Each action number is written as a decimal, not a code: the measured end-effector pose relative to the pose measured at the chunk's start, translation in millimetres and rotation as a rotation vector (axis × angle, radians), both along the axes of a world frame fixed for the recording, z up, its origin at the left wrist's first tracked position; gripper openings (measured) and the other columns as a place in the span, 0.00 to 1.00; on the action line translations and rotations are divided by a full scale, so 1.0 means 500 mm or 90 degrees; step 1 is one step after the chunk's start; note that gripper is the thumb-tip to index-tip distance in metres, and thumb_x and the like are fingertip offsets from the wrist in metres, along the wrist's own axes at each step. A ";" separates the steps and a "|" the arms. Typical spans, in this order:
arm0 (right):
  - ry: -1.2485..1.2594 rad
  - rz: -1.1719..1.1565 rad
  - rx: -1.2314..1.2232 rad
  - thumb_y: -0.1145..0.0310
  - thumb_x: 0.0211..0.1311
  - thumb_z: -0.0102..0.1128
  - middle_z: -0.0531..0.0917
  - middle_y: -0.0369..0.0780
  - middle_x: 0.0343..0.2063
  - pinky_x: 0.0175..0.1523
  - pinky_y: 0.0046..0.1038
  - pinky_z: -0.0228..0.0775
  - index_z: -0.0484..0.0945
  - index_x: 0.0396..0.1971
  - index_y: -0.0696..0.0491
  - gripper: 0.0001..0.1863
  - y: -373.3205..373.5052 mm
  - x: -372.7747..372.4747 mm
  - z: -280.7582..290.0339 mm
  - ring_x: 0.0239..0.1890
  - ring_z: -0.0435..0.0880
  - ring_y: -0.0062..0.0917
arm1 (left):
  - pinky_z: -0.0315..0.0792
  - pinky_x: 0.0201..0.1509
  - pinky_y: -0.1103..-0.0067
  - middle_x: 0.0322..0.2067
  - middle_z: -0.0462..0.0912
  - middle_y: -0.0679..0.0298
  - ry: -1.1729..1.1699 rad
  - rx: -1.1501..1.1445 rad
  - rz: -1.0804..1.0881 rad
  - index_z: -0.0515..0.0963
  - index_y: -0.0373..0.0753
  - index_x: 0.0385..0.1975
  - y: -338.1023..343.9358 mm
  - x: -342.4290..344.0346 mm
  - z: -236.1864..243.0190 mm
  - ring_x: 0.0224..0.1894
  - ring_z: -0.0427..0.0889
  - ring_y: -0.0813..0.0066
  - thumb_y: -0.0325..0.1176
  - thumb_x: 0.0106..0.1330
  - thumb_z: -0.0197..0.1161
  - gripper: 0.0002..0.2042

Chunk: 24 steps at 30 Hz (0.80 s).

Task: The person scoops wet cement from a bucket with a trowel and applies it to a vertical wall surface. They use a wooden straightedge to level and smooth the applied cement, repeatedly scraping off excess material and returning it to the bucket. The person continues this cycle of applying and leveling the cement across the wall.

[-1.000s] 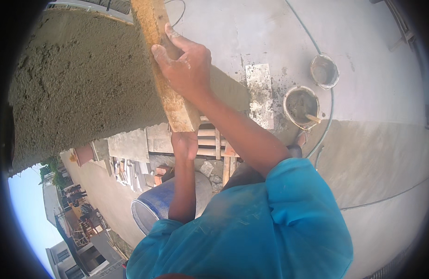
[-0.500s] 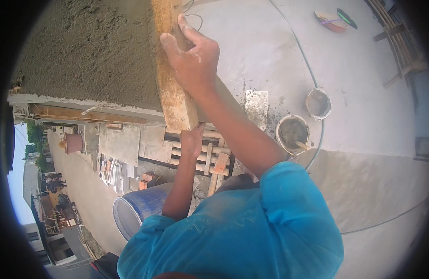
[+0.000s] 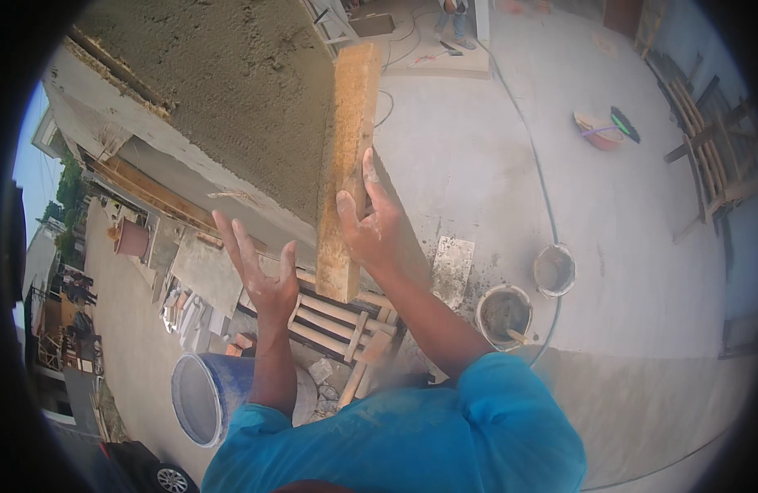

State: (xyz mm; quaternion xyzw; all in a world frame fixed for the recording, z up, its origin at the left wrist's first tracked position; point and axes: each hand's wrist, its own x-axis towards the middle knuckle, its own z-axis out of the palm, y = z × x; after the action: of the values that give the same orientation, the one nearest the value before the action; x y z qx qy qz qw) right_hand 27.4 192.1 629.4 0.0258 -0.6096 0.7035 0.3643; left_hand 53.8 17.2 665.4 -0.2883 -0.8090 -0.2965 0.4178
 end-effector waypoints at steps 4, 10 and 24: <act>0.029 0.008 -0.069 0.70 0.67 0.57 0.63 0.58 0.69 0.75 0.35 0.52 0.55 0.69 0.71 0.36 0.009 -0.015 0.050 0.74 0.60 0.39 | 0.44 0.78 0.52 0.76 0.47 0.45 0.019 -0.173 0.014 0.56 0.38 0.74 0.008 -0.046 0.099 0.78 0.47 0.47 0.25 0.57 0.72 0.43; 0.141 0.008 -0.101 0.69 0.63 0.59 0.82 0.51 0.53 0.52 0.21 0.72 0.58 0.69 0.70 0.37 0.051 -0.116 0.319 0.47 0.81 0.21 | 0.39 0.77 0.49 0.76 0.47 0.47 0.003 -0.213 0.043 0.58 0.37 0.73 -0.012 -0.067 0.095 0.78 0.47 0.49 0.25 0.54 0.74 0.44; 0.165 0.083 -0.202 0.72 0.65 0.57 0.75 0.55 0.60 0.63 0.26 0.67 0.53 0.70 0.71 0.38 -0.007 -0.053 0.381 0.59 0.77 0.30 | 0.43 0.76 0.44 0.75 0.54 0.53 -0.001 -0.235 0.075 0.63 0.40 0.71 -0.029 -0.081 0.074 0.78 0.50 0.54 0.33 0.54 0.75 0.42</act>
State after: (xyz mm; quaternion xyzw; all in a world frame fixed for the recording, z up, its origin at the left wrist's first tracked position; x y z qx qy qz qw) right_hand 1.0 188.4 819.7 0.0976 -0.4363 0.8036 0.3928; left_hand 13.2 2.6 702.4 -0.3121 -0.8653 -0.1183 0.3740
